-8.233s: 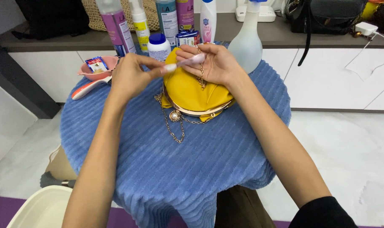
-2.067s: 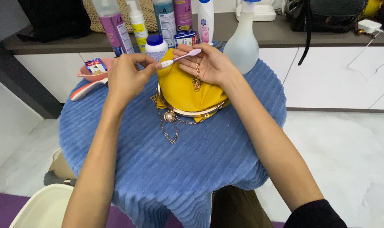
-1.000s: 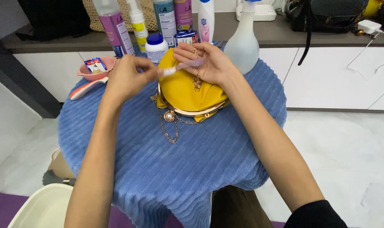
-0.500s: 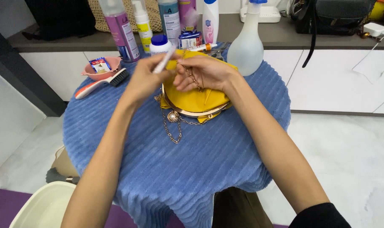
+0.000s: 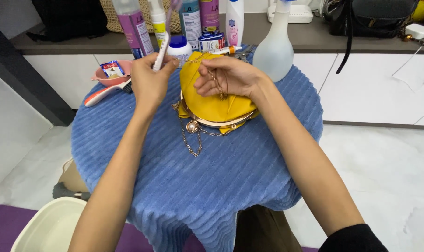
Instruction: The person is cleaning a yellow clutch bag by spraying it with a cleaning solution and then using a toothbrush to scrub the leather surface and the metal chain strap.
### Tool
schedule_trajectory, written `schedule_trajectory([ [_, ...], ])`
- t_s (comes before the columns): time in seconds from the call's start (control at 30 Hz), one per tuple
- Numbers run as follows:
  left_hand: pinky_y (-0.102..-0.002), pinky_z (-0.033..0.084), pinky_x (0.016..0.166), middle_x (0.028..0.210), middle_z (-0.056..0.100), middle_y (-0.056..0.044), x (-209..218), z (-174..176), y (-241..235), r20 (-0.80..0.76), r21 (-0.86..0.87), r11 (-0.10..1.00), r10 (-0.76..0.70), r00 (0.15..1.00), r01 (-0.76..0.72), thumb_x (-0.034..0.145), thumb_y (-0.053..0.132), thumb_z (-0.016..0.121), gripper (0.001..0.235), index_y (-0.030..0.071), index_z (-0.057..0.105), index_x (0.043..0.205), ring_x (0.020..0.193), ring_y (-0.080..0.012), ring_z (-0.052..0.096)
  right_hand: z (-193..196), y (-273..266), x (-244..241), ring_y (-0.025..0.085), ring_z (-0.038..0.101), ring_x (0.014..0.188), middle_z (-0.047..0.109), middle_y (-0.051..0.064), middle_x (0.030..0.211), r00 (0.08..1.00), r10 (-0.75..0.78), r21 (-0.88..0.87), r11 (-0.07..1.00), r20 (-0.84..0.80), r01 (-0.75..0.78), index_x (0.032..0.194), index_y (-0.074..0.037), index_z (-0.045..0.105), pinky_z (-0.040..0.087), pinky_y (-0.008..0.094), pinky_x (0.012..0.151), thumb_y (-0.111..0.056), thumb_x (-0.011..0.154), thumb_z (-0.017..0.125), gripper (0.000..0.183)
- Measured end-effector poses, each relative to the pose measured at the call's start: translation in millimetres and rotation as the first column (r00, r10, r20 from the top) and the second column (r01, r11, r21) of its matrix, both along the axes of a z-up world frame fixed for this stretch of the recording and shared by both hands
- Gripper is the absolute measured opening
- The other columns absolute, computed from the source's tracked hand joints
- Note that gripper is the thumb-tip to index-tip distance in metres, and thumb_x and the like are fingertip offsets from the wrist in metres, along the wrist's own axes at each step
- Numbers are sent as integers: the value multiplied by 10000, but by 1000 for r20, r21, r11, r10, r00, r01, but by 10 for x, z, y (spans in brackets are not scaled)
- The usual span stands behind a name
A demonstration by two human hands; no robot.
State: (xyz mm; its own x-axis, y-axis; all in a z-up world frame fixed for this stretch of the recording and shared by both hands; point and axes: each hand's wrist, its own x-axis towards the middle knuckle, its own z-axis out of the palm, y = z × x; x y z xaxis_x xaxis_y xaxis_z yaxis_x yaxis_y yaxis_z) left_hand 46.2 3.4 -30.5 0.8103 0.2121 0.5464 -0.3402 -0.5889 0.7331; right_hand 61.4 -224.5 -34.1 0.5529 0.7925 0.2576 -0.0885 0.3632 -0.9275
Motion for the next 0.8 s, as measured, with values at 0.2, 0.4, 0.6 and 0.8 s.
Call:
schedule_trajectory([
  [0.2, -279, 440, 775, 1094, 707, 71, -399, 203, -147, 40, 113, 945, -312, 949, 306, 906, 454, 695, 416, 238, 675, 1261, 878, -87, 577, 76, -87, 99, 301, 721, 1103, 719, 231, 1198, 873, -231, 203, 917, -429, 342, 1216, 17, 664, 622, 398, 917, -158, 1054, 516, 281],
  [0.4, -432, 397, 608, 1054, 773, 105, -394, 199, -90, 81, 417, 905, -133, 988, 87, 999, 423, 589, 275, 267, 815, 994, 714, -185, 616, 113, -81, 62, 351, 660, 1214, 651, 258, 1334, 822, -192, 275, 881, -537, 385, 1302, 53, 625, 569, 434, 1005, -132, 1015, 517, 358],
  [0.6, -468, 432, 696, 1077, 757, 85, -413, 276, -44, -30, 508, 854, -107, 994, 107, 945, 438, 692, 172, 321, 811, 987, 947, -239, 668, 140, -86, 48, 400, 607, 1274, 580, 309, 1416, 776, -181, 319, 837, -604, 444, 1392, 76, 544, 564, 460, 987, -122, 1022, 468, 426],
  [0.8, -393, 371, 617, 905, 726, 94, -442, 254, -90, -34, 385, 912, -136, 990, 139, 947, 479, 703, 229, 285, 809, 886, 717, -126, 557, 142, -92, 5, 335, 673, 1189, 646, 244, 1368, 770, -293, 239, 836, -567, 494, 1351, 30, 612, 585, 432, 949, -189, 988, 517, 434],
])
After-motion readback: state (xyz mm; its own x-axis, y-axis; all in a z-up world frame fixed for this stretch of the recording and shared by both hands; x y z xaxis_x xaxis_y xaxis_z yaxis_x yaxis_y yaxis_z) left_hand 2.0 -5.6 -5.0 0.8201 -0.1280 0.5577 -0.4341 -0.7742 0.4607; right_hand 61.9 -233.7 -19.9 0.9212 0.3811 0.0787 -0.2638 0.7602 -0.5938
